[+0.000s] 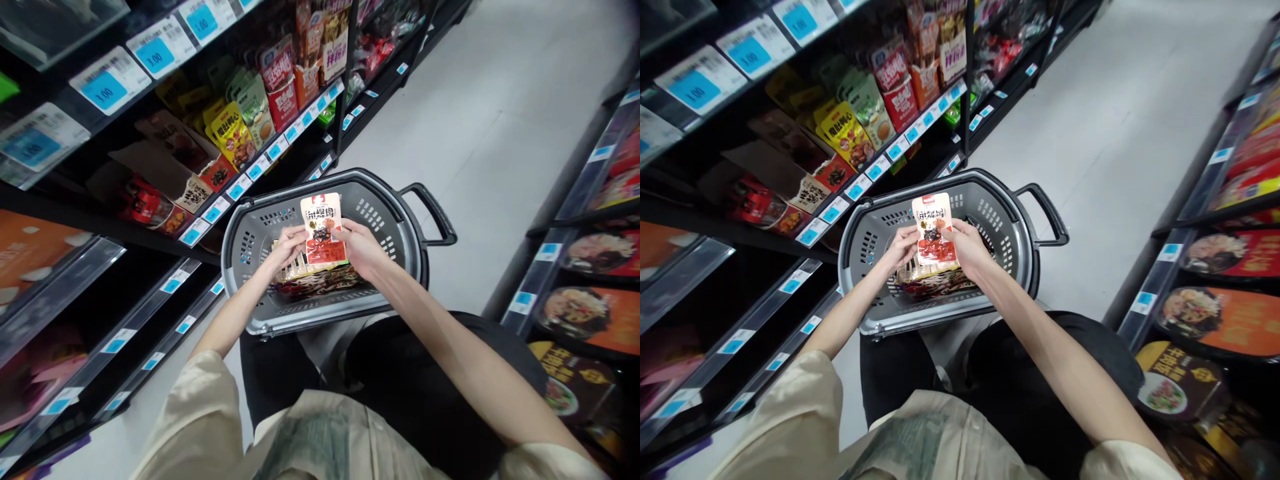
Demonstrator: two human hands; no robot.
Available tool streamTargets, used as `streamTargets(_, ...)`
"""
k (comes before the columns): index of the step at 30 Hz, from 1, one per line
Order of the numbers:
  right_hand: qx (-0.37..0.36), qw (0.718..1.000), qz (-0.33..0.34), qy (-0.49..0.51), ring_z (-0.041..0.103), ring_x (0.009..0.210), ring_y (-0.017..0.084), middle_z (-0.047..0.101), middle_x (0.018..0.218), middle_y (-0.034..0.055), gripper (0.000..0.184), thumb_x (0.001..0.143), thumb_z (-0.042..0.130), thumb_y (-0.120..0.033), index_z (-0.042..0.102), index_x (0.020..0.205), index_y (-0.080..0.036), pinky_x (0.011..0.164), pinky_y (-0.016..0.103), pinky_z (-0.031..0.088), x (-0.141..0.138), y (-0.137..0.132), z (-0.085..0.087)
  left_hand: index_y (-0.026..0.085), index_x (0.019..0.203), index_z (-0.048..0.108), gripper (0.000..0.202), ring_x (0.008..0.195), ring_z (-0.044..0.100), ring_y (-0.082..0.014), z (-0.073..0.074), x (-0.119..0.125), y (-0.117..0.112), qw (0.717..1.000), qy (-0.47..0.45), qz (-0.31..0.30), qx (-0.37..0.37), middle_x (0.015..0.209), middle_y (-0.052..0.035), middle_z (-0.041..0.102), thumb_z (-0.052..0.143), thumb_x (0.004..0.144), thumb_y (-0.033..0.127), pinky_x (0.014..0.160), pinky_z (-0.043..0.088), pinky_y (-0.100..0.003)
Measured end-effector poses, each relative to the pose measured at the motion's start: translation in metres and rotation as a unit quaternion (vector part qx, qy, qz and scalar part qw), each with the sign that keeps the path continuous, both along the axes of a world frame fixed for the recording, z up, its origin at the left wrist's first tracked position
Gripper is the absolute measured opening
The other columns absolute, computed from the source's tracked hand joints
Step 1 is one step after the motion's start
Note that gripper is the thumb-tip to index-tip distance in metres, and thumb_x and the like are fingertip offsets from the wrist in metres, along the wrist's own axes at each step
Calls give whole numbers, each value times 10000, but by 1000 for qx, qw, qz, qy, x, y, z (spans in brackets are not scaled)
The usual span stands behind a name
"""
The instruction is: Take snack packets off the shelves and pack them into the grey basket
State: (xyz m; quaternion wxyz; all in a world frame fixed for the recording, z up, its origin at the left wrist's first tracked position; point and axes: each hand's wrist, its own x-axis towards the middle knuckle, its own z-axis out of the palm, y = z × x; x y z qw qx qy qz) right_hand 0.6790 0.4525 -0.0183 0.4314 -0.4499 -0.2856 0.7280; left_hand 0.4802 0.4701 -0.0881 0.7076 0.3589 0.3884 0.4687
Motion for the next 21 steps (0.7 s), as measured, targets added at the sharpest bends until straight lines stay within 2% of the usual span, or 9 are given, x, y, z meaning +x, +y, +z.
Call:
streamTargets(3, 6, 1000, -2, 4, 713, 991, 284, 783, 999, 72, 257, 703, 821, -309, 721, 922, -218, 866, 440, 558, 0, 0, -2, 144, 971, 836, 484, 655, 719, -142, 4, 3, 0, 1000, 3, 6, 4, 844, -74, 801, 974, 589, 408, 630, 580, -222)
streamTargets(8, 37, 999, 5, -18, 702, 1043, 285, 782, 1009, 67, 280, 733, 812, -372, 698, 948, -233, 912, 460, 549, 0, -2, -3, 146, 977, 841, 490, 694, 736, -162, 10, 6, -2, 1000, 13, 9, 6, 868, -88, 809, 967, 589, 418, 658, 589, -238)
streamTargets(13, 99, 993, -19, -55, 714, 955, 266, 781, 921, 46, 254, 739, 797, -371, 696, 927, -233, 888, 452, 553, -2, -4, -2, 140, 990, 840, 487, 609, 698, -140, 5, 7, -1, 999, 46, 16, 23, 866, -80, 808, 946, 616, 432, 572, 563, -232)
streamTargets(21, 74, 994, -36, -65, 708, 1014, 269, 783, 936, 42, 183, 777, 766, -334, 712, 926, -243, 893, 436, 553, -4, -6, 0, 151, 987, 844, 506, 607, 704, -181, -3, 7, 1, 994, 83, 35, 56, 853, -82, 808, 932, 623, 491, 559, 569, -288)
